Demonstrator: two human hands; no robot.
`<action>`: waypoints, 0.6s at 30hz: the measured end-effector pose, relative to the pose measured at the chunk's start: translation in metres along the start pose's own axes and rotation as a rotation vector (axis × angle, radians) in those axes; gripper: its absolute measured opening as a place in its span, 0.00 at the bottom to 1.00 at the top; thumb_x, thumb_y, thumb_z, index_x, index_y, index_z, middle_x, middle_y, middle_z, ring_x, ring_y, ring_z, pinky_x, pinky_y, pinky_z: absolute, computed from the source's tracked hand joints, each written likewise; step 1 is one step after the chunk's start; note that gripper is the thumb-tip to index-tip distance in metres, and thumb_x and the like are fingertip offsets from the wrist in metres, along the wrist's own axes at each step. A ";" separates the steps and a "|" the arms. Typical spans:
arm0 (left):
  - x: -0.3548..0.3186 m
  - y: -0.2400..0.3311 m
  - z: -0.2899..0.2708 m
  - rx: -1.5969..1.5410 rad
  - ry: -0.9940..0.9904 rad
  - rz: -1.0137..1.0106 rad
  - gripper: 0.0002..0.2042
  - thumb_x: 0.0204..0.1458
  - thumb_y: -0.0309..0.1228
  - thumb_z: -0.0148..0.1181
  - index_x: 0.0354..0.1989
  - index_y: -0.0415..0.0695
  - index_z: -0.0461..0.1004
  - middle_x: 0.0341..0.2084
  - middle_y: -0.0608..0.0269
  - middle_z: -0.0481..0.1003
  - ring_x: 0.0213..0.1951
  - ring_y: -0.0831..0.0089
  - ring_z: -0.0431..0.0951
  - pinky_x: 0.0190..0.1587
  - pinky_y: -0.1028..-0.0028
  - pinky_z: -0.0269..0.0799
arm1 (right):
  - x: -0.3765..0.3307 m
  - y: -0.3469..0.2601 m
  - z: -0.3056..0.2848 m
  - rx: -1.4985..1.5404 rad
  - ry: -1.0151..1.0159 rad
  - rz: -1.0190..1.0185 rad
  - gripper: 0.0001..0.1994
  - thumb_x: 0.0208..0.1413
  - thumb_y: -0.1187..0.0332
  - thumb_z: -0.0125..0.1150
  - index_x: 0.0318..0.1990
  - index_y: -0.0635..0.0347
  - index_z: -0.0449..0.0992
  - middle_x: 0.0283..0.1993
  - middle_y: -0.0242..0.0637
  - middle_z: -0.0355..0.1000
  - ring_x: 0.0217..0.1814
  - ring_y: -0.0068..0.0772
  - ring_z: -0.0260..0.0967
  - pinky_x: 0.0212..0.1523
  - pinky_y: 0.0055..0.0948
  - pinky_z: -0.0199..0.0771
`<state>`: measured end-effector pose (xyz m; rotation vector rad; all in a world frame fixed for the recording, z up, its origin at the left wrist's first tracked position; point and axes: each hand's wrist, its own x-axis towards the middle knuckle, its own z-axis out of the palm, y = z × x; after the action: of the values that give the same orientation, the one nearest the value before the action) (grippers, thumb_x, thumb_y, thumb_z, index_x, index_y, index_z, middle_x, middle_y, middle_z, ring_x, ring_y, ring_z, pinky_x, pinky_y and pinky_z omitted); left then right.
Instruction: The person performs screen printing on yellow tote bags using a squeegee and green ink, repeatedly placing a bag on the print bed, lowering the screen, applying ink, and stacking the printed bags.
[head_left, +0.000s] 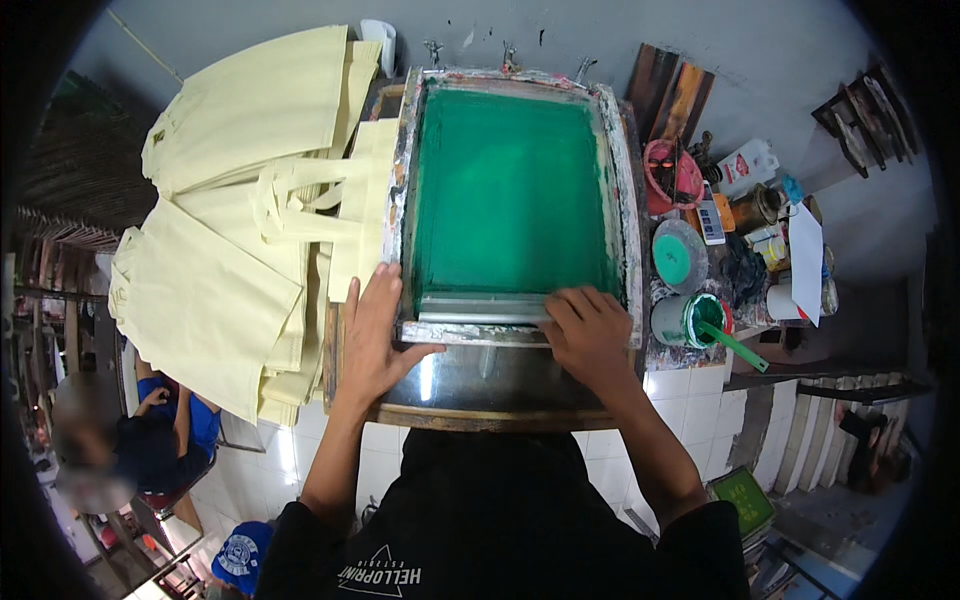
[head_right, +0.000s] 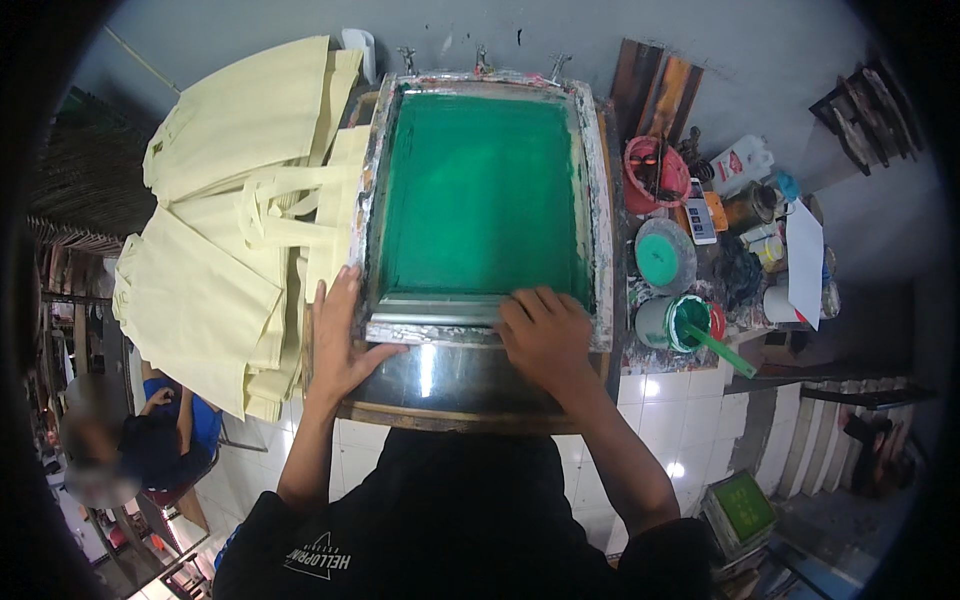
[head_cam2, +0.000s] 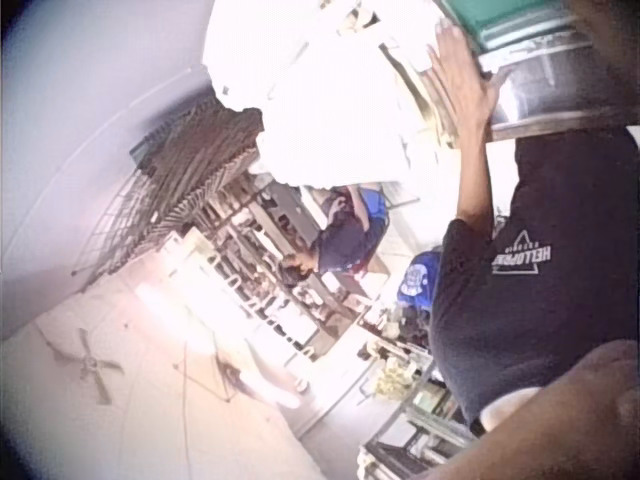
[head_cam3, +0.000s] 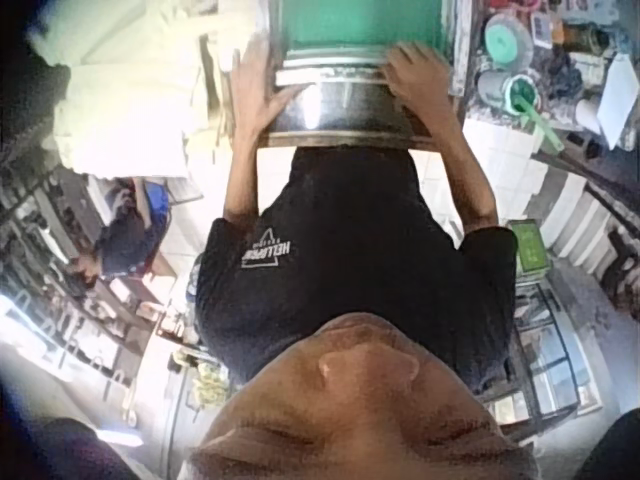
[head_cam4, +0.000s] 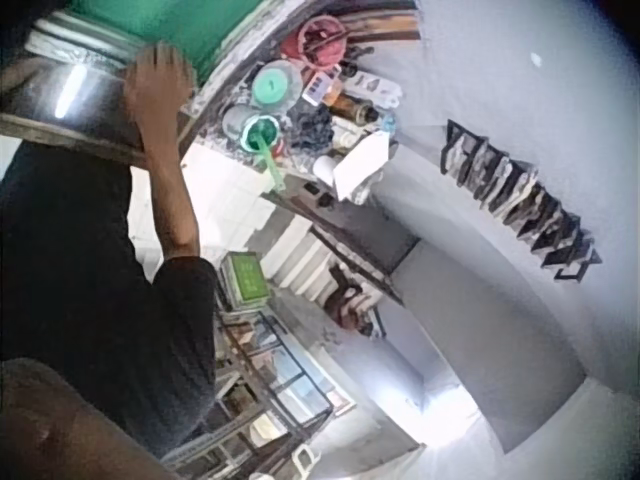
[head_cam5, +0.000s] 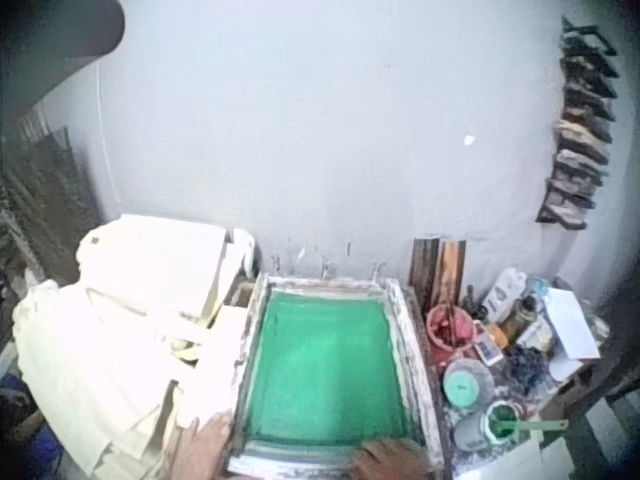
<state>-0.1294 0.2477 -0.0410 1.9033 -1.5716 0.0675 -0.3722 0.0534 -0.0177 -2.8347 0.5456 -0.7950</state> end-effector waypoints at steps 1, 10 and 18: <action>0.001 -0.006 -0.003 -0.003 0.025 0.068 0.58 0.35 0.48 0.82 0.75 0.43 0.52 0.70 0.44 0.63 0.72 0.45 0.61 0.74 0.44 0.41 | 0.005 0.001 -0.009 0.032 0.014 0.006 0.14 0.41 0.66 0.71 0.37 0.54 0.77 0.41 0.34 0.74 0.41 0.39 0.74 0.40 0.38 0.72; 0.095 0.003 -0.048 -0.671 0.549 -0.251 0.40 0.65 0.51 0.54 0.77 0.39 0.46 0.72 0.41 0.56 0.73 0.53 0.57 0.75 0.58 0.47 | 0.141 0.015 -0.127 -0.265 0.491 -0.213 0.13 0.43 0.64 0.71 0.38 0.55 0.79 0.38 0.36 0.75 0.41 0.42 0.74 0.45 0.40 0.73; 0.109 -0.070 -0.001 0.377 -0.264 -0.406 0.29 0.50 0.47 0.72 0.52 0.36 0.75 0.46 0.45 0.77 0.56 0.52 0.70 0.62 0.53 0.56 | 0.251 0.013 -0.203 -0.239 0.341 0.051 0.15 0.58 0.60 0.66 0.42 0.64 0.83 0.36 0.50 0.80 0.37 0.51 0.77 0.41 0.43 0.74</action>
<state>-0.0366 0.1594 -0.0243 2.5863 -1.3704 -0.0723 -0.2836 -0.0634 0.2706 -2.8927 0.8041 -1.2950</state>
